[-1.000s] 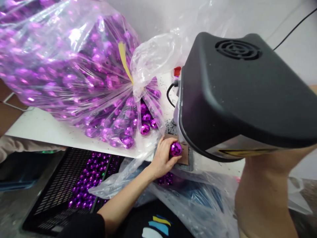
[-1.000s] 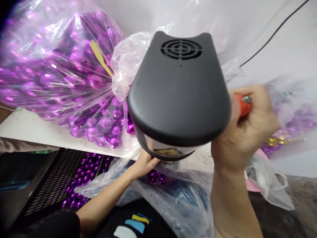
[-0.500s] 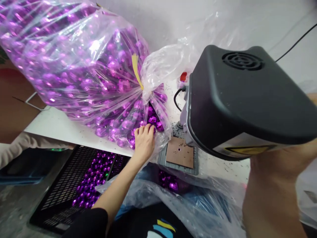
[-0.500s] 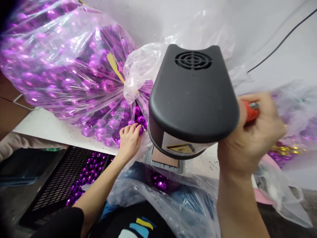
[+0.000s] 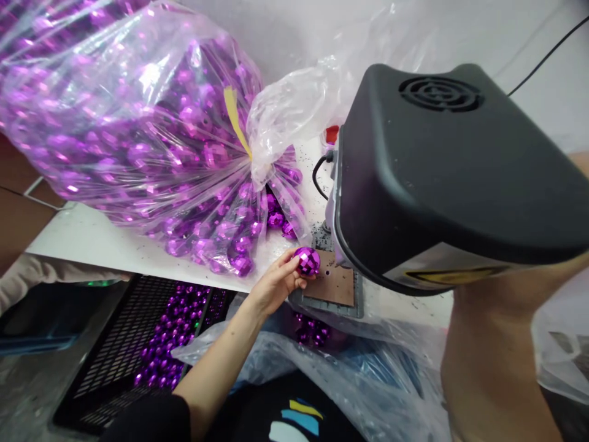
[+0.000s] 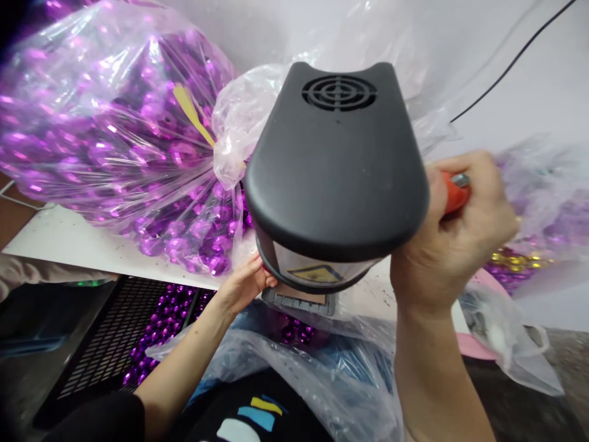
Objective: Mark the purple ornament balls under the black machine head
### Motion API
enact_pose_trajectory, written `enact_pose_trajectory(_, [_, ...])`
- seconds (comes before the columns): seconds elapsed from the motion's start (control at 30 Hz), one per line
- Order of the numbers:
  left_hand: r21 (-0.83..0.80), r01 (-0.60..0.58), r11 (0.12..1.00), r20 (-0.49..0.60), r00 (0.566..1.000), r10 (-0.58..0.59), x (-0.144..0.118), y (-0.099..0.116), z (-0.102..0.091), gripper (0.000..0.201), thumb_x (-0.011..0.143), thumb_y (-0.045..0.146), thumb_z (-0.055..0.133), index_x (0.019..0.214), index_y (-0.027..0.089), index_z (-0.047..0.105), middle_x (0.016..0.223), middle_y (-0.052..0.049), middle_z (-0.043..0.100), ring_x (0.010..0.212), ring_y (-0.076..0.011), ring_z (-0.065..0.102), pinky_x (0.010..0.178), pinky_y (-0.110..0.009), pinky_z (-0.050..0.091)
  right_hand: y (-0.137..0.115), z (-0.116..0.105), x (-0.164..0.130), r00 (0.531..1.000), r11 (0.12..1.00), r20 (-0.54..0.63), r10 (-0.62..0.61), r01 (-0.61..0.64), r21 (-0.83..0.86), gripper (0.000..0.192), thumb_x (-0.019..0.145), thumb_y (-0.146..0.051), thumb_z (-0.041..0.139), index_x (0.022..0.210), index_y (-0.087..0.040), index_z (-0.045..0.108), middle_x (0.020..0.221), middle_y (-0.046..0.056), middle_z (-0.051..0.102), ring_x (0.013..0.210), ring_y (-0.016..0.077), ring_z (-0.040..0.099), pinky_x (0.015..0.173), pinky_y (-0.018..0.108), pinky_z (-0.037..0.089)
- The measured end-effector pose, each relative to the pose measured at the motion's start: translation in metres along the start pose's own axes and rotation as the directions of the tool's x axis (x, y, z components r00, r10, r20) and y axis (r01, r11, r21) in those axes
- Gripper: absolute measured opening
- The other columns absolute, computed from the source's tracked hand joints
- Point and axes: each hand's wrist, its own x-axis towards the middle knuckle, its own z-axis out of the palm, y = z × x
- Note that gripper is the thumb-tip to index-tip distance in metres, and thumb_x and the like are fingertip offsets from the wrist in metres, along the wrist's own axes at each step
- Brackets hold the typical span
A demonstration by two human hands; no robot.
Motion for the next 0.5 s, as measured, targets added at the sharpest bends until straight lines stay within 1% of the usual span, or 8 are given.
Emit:
enact_pose_trajectory(0.07, [0.048,-0.025,0.999,-0.047,0.998,0.027,0.006,-0.006,0.001,0.052,0.074,0.051,0.083,0.109,0.019,0.062,0.092,-0.003,0.069,0.072,-0.0130,0.066,0.057,-0.022,0.046,-0.002,-0.001,0.001,1.000,0.999,-0.001,-0.029,0.029,0.017,0.051,0.094,-0.061,0.046,0.087,-0.012,0.059,0.072,-0.001,0.047,0.069,0.0014,0.039,0.068,0.026,0.029])
enact_pose_trajectory(0.13, [0.176,-0.080,0.981,-0.108,0.989,0.100,0.011,-0.012,0.003,0.056,0.071,0.051,0.085,0.110,0.018,0.062,0.096,-0.003,0.070,0.073,-0.0130,0.066,0.057,-0.022,0.047,-0.004,-0.001,0.001,0.999,0.999,-0.002,-0.034,0.034,0.032,0.056,0.093,-0.065,0.045,0.084,-0.011,0.057,0.071,-0.001,0.045,0.069,0.0017,0.037,0.068,0.026,0.029])
enact_pose_trajectory(0.2, [0.319,-0.158,0.934,-0.127,0.970,0.207,0.014,-0.018,0.005,0.056,0.073,0.049,0.083,0.114,0.018,0.062,0.105,-0.005,0.071,0.085,-0.0160,0.068,0.068,-0.025,0.053,-0.006,-0.001,0.001,1.000,1.000,0.004,-0.003,0.003,0.029,0.059,0.093,-0.067,0.044,0.083,-0.011,0.056,0.071,-0.001,0.043,0.069,0.0018,0.037,0.069,0.026,0.030])
enact_pose_trajectory(0.27, [0.453,-0.216,0.865,-0.092,0.954,0.287,0.016,-0.024,0.007,0.053,0.078,0.046,0.079,0.119,0.018,0.063,0.115,-0.007,0.071,0.101,-0.0205,0.067,0.090,-0.034,0.055,-0.008,0.000,0.001,1.000,0.999,0.010,0.020,-0.020,0.031,0.061,0.092,-0.070,0.043,0.083,-0.011,0.054,0.071,-0.001,0.041,0.069,0.0017,0.036,0.070,0.026,0.030])
enact_pose_trajectory(0.3, [0.516,-0.231,0.825,-0.069,0.949,0.309,0.017,-0.027,0.008,0.051,0.080,0.045,0.077,0.122,0.018,0.063,0.118,-0.008,0.071,0.108,-0.0226,0.066,0.099,-0.039,0.052,-0.009,0.000,0.001,1.000,0.999,0.010,0.029,-0.029,0.034,0.062,0.091,-0.071,0.044,0.082,-0.011,0.054,0.071,-0.001,0.041,0.069,0.0017,0.036,0.070,0.026,0.030])
enact_pose_trajectory(0.33, [0.577,-0.239,0.781,-0.047,0.945,0.324,0.017,-0.029,0.009,0.050,0.082,0.044,0.075,0.124,0.019,0.063,0.121,-0.009,0.070,0.111,-0.0243,0.065,0.104,-0.043,0.050,-0.009,0.001,0.000,0.999,0.999,0.009,0.031,-0.031,0.037,0.062,0.091,-0.072,0.044,0.082,-0.011,0.054,0.071,-0.002,0.040,0.069,0.0017,0.036,0.070,0.026,0.030])
enact_pose_trajectory(0.43, [0.742,-0.248,0.623,0.006,0.931,0.364,0.017,-0.035,0.010,0.046,0.086,0.042,0.071,0.126,0.021,0.063,0.125,-0.010,0.070,0.116,-0.0276,0.064,0.107,-0.049,0.048,-0.011,0.001,0.000,1.000,0.999,-0.010,0.010,-0.009,0.038,0.061,0.091,-0.070,0.044,0.082,-0.011,0.054,0.070,-0.001,0.039,0.069,0.0018,0.035,0.071,0.026,0.031])
enact_pose_trajectory(0.5, [0.809,-0.275,0.520,0.053,0.915,0.401,0.017,-0.036,0.012,0.046,0.088,0.042,0.070,0.128,0.021,0.062,0.126,-0.011,0.070,0.117,-0.0286,0.063,0.106,-0.050,0.048,-0.012,0.001,0.001,1.000,0.999,-0.015,0.005,-0.005,0.033,0.062,0.091,-0.071,0.044,0.081,-0.011,0.054,0.069,-0.001,0.040,0.069,0.0023,0.035,0.071,0.026,0.031])
